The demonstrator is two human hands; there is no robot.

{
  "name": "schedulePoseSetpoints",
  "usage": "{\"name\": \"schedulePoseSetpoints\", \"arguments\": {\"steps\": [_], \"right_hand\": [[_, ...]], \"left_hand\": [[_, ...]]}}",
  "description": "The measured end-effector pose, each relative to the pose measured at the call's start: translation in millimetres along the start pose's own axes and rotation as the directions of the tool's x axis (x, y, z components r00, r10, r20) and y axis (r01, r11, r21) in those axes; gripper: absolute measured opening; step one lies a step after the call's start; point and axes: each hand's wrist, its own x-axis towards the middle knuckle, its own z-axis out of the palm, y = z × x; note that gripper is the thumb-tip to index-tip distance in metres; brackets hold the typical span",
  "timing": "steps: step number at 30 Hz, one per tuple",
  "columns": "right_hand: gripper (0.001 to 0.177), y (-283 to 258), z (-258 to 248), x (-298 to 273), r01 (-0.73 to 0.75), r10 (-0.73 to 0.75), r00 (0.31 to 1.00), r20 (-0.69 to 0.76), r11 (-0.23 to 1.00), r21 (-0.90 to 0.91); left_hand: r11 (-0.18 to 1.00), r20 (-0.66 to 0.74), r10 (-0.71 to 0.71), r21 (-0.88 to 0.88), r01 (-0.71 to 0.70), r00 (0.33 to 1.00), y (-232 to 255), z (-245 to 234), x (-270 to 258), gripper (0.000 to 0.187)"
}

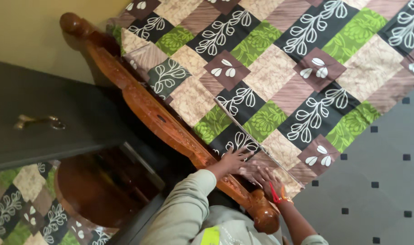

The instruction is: The person smooths a patterned fabric spread over a wooden bed frame using both hands. They repeatedly rub and press the surface to flatten wrinkles and align the material, moving systematically across the bed from the center to the edges.

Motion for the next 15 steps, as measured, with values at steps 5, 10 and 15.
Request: {"name": "schedulePoseSetpoints", "arguments": {"steps": [5, 10, 15], "right_hand": [[0.052, 23, 17, -36, -0.101, 0.112, 0.988, 0.103, 0.989, -0.107], [0.046, 46, 33, -61, -0.179, 0.194, 0.972, 0.132, 0.976, -0.121], [0.038, 33, 9, -48, -0.213, 0.222, 0.965, 0.138, 0.974, -0.076]], "left_hand": [[0.982, 0.172, -0.131, 0.161, 0.104, 0.976, -24, -10, -3, 0.075], [0.780, 0.379, -0.533, -0.125, 0.613, 0.756, -76, -54, -50, 0.084], [0.739, 0.299, -0.586, -0.184, 0.648, 0.753, -93, -64, -75, 0.084]]}}
